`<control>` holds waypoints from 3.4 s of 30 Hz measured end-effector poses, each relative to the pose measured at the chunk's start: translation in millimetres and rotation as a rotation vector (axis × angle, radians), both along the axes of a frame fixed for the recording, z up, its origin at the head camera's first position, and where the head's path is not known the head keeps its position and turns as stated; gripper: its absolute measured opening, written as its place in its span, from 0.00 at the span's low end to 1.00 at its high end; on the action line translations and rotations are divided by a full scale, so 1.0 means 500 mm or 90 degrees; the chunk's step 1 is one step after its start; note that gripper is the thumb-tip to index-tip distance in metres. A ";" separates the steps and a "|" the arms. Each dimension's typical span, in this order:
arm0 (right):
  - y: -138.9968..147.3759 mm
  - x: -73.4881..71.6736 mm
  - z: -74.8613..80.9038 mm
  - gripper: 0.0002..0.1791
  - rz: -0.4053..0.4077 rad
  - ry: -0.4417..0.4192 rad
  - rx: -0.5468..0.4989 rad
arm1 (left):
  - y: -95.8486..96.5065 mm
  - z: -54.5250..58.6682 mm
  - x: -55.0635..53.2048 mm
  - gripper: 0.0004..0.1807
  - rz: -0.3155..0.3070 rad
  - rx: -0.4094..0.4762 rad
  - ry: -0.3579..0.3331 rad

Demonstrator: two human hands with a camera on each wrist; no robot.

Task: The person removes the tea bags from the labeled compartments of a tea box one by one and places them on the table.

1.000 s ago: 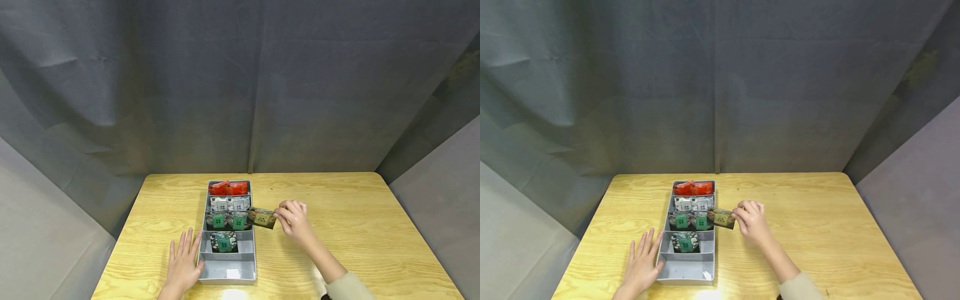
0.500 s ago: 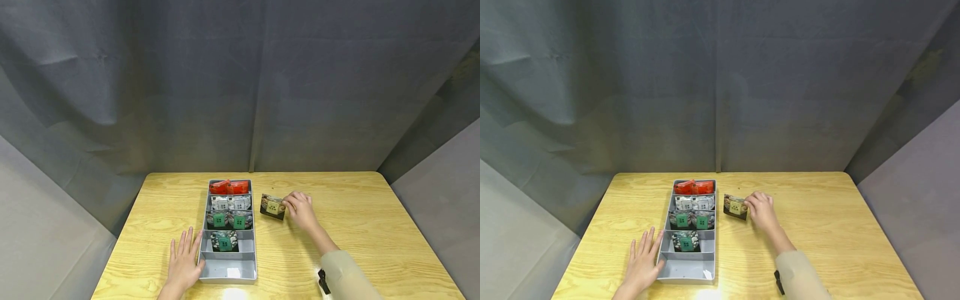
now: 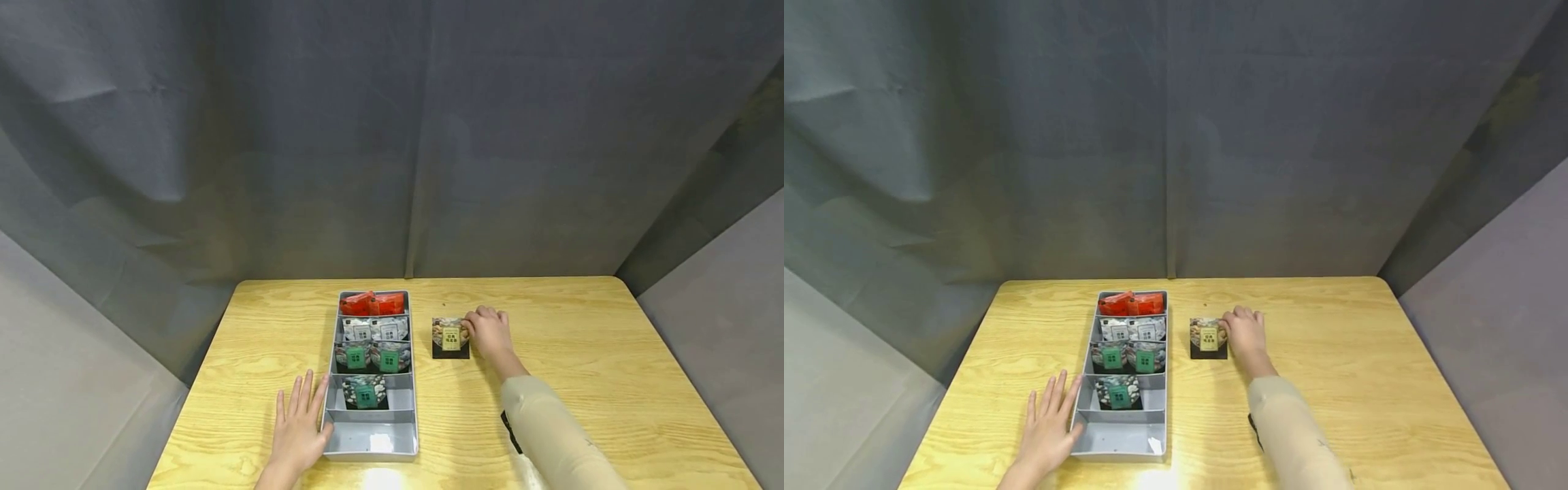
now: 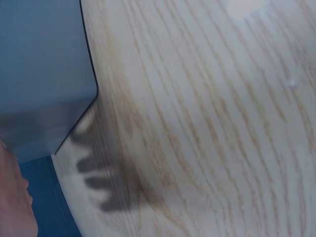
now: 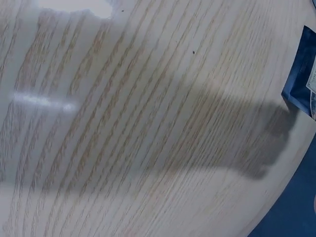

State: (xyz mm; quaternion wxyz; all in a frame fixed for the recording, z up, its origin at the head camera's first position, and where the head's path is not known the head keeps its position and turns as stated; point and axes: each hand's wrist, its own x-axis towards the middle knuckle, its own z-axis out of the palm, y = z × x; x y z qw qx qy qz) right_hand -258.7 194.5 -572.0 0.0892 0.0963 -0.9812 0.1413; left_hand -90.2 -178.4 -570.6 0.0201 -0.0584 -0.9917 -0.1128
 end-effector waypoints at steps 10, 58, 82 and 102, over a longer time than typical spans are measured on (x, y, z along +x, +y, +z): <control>-0.021 -0.001 -0.026 0.10 -0.003 0.003 0.106 | 0.000 0.002 -0.001 0.44 0.001 0.028 -0.007; -0.017 0.016 -0.079 0.13 -0.051 -0.099 0.162 | 0.006 -0.003 -0.002 0.43 0.004 0.042 0.010; -0.178 0.156 0.017 0.09 0.022 0.221 -0.263 | 0.002 -0.002 -0.001 0.42 0.018 0.032 -0.024; -0.295 0.239 0.024 0.09 0.143 0.154 -0.232 | 0.001 -0.003 0.001 0.43 0.022 0.026 -0.036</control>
